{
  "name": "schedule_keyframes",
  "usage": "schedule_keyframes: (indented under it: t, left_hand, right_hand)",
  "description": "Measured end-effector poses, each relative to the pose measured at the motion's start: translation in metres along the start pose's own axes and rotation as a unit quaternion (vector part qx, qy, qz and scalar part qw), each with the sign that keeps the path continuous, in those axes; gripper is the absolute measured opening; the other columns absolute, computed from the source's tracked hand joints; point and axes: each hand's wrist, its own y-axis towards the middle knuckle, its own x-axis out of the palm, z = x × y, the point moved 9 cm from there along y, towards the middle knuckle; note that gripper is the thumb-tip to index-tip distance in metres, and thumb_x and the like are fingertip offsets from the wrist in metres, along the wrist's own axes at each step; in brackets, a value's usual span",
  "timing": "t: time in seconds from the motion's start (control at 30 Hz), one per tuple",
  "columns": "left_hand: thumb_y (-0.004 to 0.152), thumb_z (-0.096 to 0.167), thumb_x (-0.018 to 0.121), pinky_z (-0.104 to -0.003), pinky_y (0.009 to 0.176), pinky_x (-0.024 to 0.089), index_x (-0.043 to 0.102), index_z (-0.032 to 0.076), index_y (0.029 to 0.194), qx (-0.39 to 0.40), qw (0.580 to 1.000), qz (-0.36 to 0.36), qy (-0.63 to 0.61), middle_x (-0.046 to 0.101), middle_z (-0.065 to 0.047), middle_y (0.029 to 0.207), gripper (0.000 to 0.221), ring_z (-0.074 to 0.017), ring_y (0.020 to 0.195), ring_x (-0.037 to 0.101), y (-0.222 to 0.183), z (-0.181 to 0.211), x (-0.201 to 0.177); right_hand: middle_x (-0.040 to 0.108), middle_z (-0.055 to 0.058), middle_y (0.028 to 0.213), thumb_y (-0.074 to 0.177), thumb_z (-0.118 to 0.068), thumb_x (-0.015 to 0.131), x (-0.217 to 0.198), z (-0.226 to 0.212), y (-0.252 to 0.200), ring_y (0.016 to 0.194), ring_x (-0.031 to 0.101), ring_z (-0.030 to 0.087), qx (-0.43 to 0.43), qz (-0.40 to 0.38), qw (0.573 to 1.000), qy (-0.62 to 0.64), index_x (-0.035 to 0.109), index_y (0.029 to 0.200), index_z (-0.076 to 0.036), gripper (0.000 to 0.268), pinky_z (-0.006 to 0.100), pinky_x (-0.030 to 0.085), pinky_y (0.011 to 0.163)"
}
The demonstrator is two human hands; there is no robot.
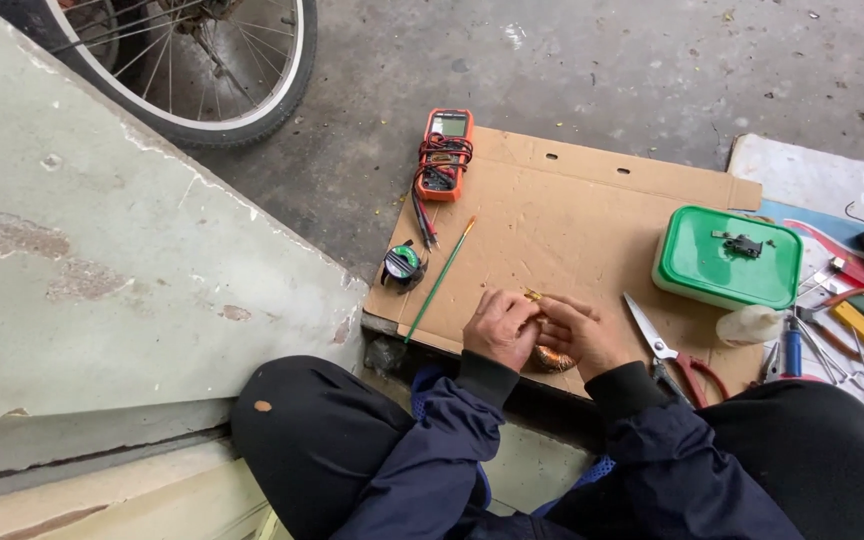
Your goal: Applying yellow insulation tape to a copper wire toroid coil during an electronics repair task.
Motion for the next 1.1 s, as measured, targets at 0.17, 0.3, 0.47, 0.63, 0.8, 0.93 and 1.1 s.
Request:
schedule_keyframes:
  t: [0.17,0.3,0.47,0.63,0.8,0.93,1.1]
  left_hand:
    - [0.092,0.013,0.074,-0.039,0.101,0.063,0.083,0.026,0.124,-0.021,0.988,-0.114,-0.1,0.08,0.0,0.119,0.035,-0.0259,0.115,0.077,-0.005,0.002,0.011]
    - [0.102,0.021,0.061,-0.043,0.113,0.058,0.066,0.018,0.152,-0.334,0.91,-0.173,-0.172,0.075,-0.015,0.139,0.05,-0.0318,0.131,0.071,-0.03,-0.105,0.065]
    - [0.094,0.055,0.086,-0.024,0.093,0.064,0.08,0.028,0.13,-0.497,0.79,-0.225,-0.28,0.085,0.003,0.113,0.046,-0.012,0.11,0.08,-0.072,-0.173,0.136]
    - [0.086,0.033,0.095,-0.019,0.084,0.066,0.085,0.018,0.117,-0.514,0.765,-0.214,-0.324,0.087,0.0,0.098,0.035,-0.0079,0.092,0.081,-0.082,-0.183,0.156]
    - [0.082,0.037,0.098,-0.023,0.086,0.067,0.087,0.022,0.117,-0.494,0.764,-0.266,-0.318,0.086,-0.001,0.103,0.04,-0.0102,0.096,0.079,-0.068,-0.146,0.149]
    - [0.078,0.06,0.089,-0.033,0.101,0.065,0.086,0.038,0.12,-0.434,0.814,-0.344,-0.174,0.086,0.008,0.11,0.048,-0.0153,0.112,0.08,-0.038,-0.112,0.118]
    - [0.093,0.054,0.072,-0.042,0.112,0.061,0.078,0.036,0.137,-0.411,0.852,-0.294,-0.135,0.084,0.002,0.122,0.048,-0.0241,0.124,0.077,-0.016,-0.093,0.089]
  right_hand:
    - [0.074,0.013,0.094,0.094,-0.008,0.082,-0.008,-0.02,-0.02,0.076,0.074,0.018,-0.053,0.03,0.998,0.026,0.075,0.14,0.001,0.047,0.042,0.07,0.084]
    - [0.074,0.008,0.094,0.092,0.0,0.077,0.004,-0.019,-0.033,0.076,0.075,0.016,-0.035,-0.007,0.997,0.073,0.074,0.14,0.001,0.048,0.036,0.068,0.081]
    - [0.075,0.006,0.099,0.093,0.0,0.077,-0.002,0.003,-0.009,0.071,0.071,0.013,-0.039,-0.016,0.993,0.111,0.073,0.139,-0.003,0.047,0.036,0.069,0.078]
    - [0.078,0.007,0.105,0.09,-0.001,0.084,-0.031,0.035,0.035,0.079,0.073,0.015,-0.059,-0.009,0.998,0.005,0.073,0.138,-0.006,0.049,0.031,0.066,0.07]
    - [0.077,0.011,0.095,0.092,-0.002,0.086,-0.037,0.009,0.03,0.078,0.071,0.018,-0.094,-0.024,0.986,-0.133,0.068,0.148,-0.004,0.059,0.031,0.064,0.07]
    - [0.08,0.013,0.093,0.093,-0.004,0.085,-0.036,0.012,0.036,0.079,0.075,0.019,-0.097,-0.04,0.982,-0.158,0.071,0.15,-0.009,0.059,0.028,0.064,0.07]
    - [0.073,0.013,0.094,0.09,-0.001,0.079,-0.058,0.013,0.029,0.079,0.071,0.019,-0.026,0.003,0.999,-0.019,0.074,0.138,-0.003,0.048,0.031,0.065,0.07]
